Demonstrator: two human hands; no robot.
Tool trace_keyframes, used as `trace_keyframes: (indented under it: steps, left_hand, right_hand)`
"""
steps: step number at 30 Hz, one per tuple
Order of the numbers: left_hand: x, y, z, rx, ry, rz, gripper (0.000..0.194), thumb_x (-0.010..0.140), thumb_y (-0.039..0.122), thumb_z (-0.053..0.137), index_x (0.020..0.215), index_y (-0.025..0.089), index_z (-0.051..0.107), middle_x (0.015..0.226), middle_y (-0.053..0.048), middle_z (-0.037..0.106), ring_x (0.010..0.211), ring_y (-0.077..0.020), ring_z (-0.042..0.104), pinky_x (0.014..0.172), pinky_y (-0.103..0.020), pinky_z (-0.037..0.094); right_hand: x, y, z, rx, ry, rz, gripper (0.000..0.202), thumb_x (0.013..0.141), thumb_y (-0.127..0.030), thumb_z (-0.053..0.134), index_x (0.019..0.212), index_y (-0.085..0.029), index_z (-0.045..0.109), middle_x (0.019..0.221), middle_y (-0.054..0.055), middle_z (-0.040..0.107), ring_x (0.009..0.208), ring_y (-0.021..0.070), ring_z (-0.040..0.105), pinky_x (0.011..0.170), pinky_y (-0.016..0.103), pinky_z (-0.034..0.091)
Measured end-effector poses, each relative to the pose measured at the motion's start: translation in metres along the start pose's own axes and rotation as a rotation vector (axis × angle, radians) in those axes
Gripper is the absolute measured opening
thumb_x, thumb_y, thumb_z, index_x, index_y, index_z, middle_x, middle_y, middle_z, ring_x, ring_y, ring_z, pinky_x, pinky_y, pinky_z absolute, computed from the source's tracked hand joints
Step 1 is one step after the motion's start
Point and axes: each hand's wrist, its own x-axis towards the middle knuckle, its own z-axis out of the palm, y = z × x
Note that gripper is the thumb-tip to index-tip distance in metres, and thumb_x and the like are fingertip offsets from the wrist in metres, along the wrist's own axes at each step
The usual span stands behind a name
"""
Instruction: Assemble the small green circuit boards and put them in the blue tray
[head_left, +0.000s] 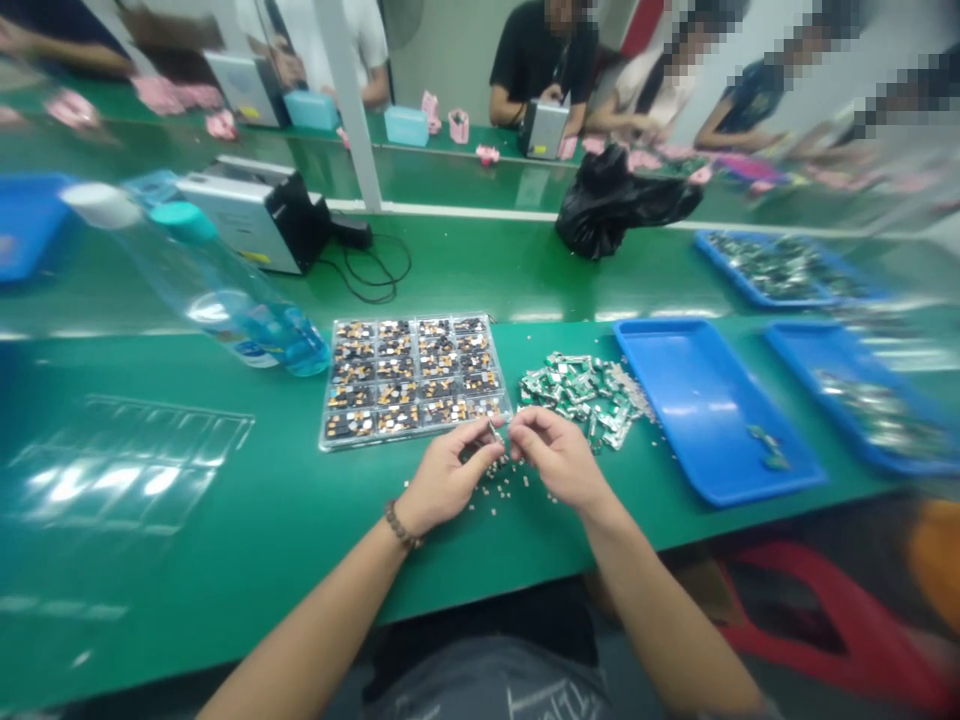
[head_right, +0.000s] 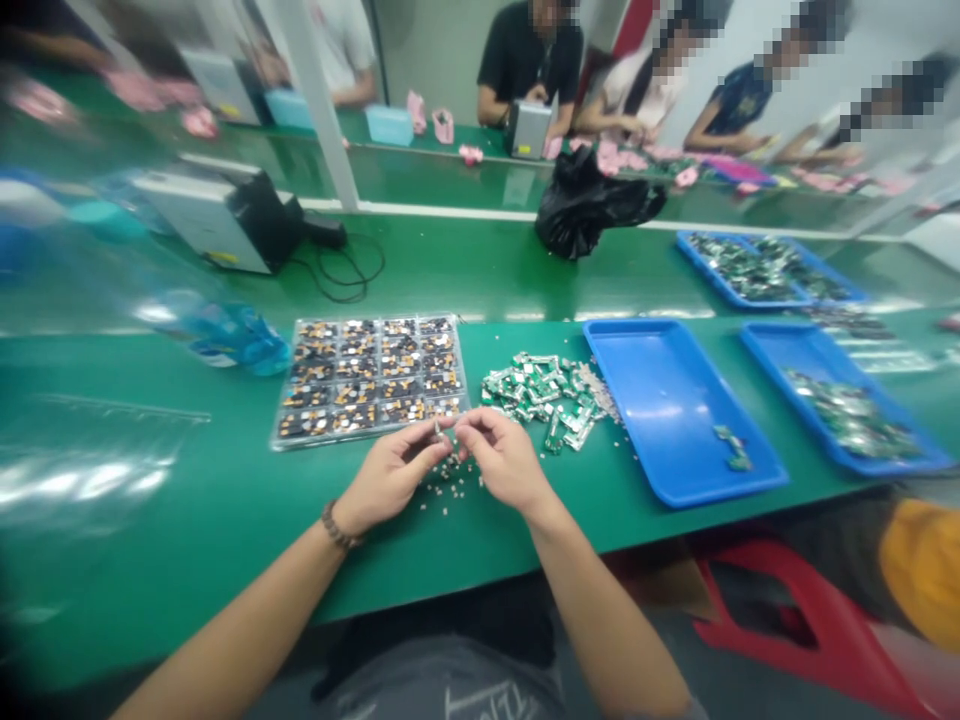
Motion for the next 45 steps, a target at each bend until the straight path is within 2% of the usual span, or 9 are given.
trace_keyframes:
  steps: [5,12,21,25,32,35,39,42,45]
  left_hand:
    - [-0.002,0.003,-0.003,-0.068,-0.043,-0.021,0.027,0.087,0.039,0.061,0.094,0.014,0.068,0.08,-0.002,0.063,0.076,-0.0135,0.057,0.081,-0.026,0.045]
    - [-0.01,0.007,0.005,0.044,-0.486,0.011,0.028,0.087,0.037,0.059,0.074,0.013,0.063,0.064,0.002,0.057,0.061,-0.0093,0.046,0.077,-0.024,0.043]
    - [-0.01,0.015,-0.006,0.031,-0.56,0.012,0.033,0.09,0.039,0.054,0.085,0.012,0.071,0.074,-0.002,0.064,0.067,-0.0119,0.054,0.074,-0.023,0.045]
    - [-0.011,0.012,-0.003,-0.003,-0.573,0.053,0.033,0.089,0.042,0.056,0.083,0.014,0.074,0.073,-0.002,0.067,0.067,-0.0137,0.057,0.08,-0.026,0.047]
    - [-0.012,0.013,0.0,-0.019,-0.49,0.03,0.026,0.088,0.036,0.056,0.08,0.016,0.071,0.071,-0.001,0.066,0.066,-0.0138,0.056,0.088,-0.029,0.045]
    - [-0.011,0.014,0.0,-0.047,-0.388,0.0,0.023,0.086,0.035,0.06,0.077,0.015,0.067,0.069,0.0,0.063,0.065,-0.0122,0.053,0.081,-0.026,0.045]
    - [-0.006,0.009,0.0,-0.152,-0.166,-0.117,0.024,0.082,0.038,0.065,0.079,0.014,0.062,0.065,0.001,0.059,0.058,-0.0097,0.048,0.059,-0.021,0.038]
    - [-0.002,0.005,-0.003,-0.223,-0.008,-0.153,0.027,0.083,0.04,0.064,0.081,0.013,0.062,0.068,-0.001,0.062,0.06,-0.0096,0.051,0.057,-0.02,0.038]
    - [0.001,0.002,-0.006,-0.285,0.111,-0.168,0.03,0.084,0.042,0.062,0.082,0.012,0.062,0.077,-0.004,0.067,0.067,-0.0116,0.057,0.06,-0.021,0.045]
  right_hand:
    - [-0.01,0.013,-0.018,-0.426,-0.003,-0.066,0.01,0.089,-0.026,0.057,0.092,-0.02,0.065,0.087,0.003,0.065,0.078,0.0163,0.059,0.071,0.029,0.045]
    - [0.03,0.003,-0.018,-0.667,-0.079,-0.27,0.013,0.09,-0.021,0.056,0.094,-0.019,0.069,0.09,0.004,0.068,0.084,0.0166,0.061,0.08,0.03,0.046]
    - [0.072,-0.012,0.022,-0.843,-0.321,-0.408,0.02,0.093,-0.023,0.055,0.108,-0.022,0.069,0.098,0.005,0.064,0.088,0.0154,0.058,0.076,0.027,0.043]
    - [0.081,-0.016,0.029,-0.879,-0.399,-0.439,0.02,0.092,-0.017,0.054,0.097,-0.024,0.072,0.096,0.004,0.063,0.083,0.0148,0.057,0.07,0.026,0.04]
    - [0.094,-0.018,0.03,-0.844,-0.436,-0.492,0.017,0.088,-0.017,0.056,0.085,-0.022,0.071,0.089,0.004,0.063,0.078,0.0156,0.056,0.066,0.027,0.04]
    - [0.094,-0.02,0.023,-0.676,-0.328,-0.478,0.014,0.089,-0.018,0.054,0.091,-0.022,0.068,0.095,0.003,0.064,0.087,0.0158,0.057,0.076,0.028,0.044]
    - [0.087,-0.009,0.007,-0.336,-0.071,-0.223,0.013,0.087,-0.027,0.057,0.092,-0.018,0.064,0.088,0.003,0.067,0.08,0.0153,0.06,0.076,0.03,0.048]
    - [0.074,0.003,-0.001,-0.132,-0.068,-0.021,0.018,0.083,-0.032,0.06,0.091,-0.016,0.062,0.081,0.003,0.067,0.072,0.0146,0.061,0.069,0.029,0.05]
    - [0.053,0.006,-0.001,-0.053,-0.063,0.053,0.021,0.084,-0.034,0.06,0.094,-0.016,0.065,0.079,0.002,0.067,0.065,0.0123,0.059,0.063,0.026,0.049]
